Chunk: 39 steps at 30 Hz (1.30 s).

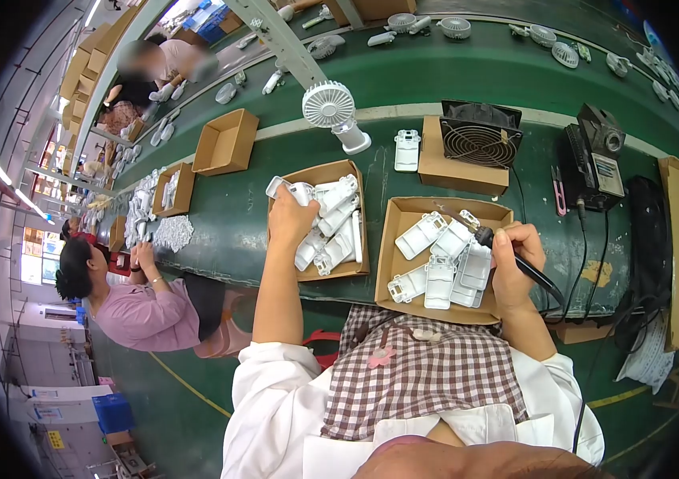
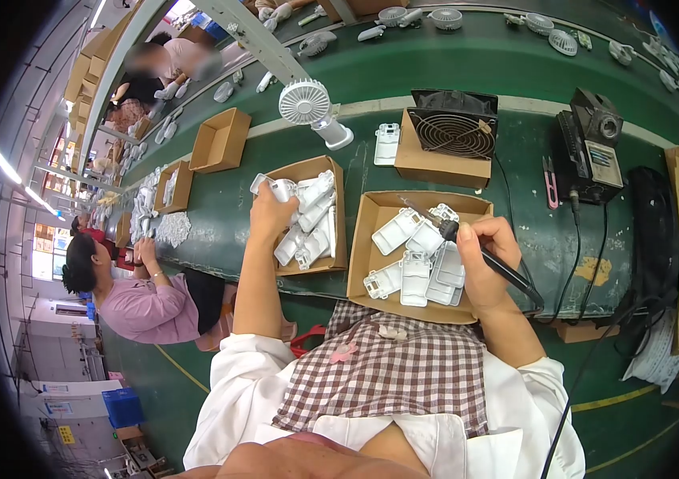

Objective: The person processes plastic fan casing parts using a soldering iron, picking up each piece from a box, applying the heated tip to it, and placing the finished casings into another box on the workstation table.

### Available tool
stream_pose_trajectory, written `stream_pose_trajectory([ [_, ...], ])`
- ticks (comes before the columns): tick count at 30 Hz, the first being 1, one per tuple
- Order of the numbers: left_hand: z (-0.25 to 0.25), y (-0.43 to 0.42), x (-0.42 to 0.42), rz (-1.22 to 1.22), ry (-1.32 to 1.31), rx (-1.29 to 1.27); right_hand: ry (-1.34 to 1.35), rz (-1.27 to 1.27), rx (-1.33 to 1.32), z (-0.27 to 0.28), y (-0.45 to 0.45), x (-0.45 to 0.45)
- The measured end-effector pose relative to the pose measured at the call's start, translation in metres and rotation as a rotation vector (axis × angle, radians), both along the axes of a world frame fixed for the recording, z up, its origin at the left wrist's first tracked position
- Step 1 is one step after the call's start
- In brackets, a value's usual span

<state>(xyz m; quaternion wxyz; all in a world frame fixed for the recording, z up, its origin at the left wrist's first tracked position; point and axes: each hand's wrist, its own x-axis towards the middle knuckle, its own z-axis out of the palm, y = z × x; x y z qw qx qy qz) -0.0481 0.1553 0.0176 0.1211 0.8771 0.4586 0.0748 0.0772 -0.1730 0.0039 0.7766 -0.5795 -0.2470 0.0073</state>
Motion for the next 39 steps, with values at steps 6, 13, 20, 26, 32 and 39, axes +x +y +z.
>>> stream_pose_trajectory([
  [6,-0.006,0.024,-0.015,0.133,-0.198,-0.175,0.082,0.051,0.016,-0.003,-0.006,0.001],
  [13,-0.008,0.004,-0.010,0.058,-0.165,-0.086,0.071,0.062,0.007,0.001,-0.004,0.000],
  [20,-0.001,0.003,0.005,-0.004,0.036,-0.017,0.088,0.065,-0.001,-0.002,-0.006,0.000],
  [26,0.001,0.003,0.007,0.055,0.068,-0.037,0.081,0.059,0.000,0.000,-0.004,0.000],
  [32,-0.017,0.041,-0.023,0.151,-0.475,-0.449,0.064,0.056,-0.001,0.001,-0.005,0.001],
  [39,0.014,0.021,-0.052,0.064,-1.242,-1.444,0.096,0.055,0.014,0.001,-0.004,0.000],
])
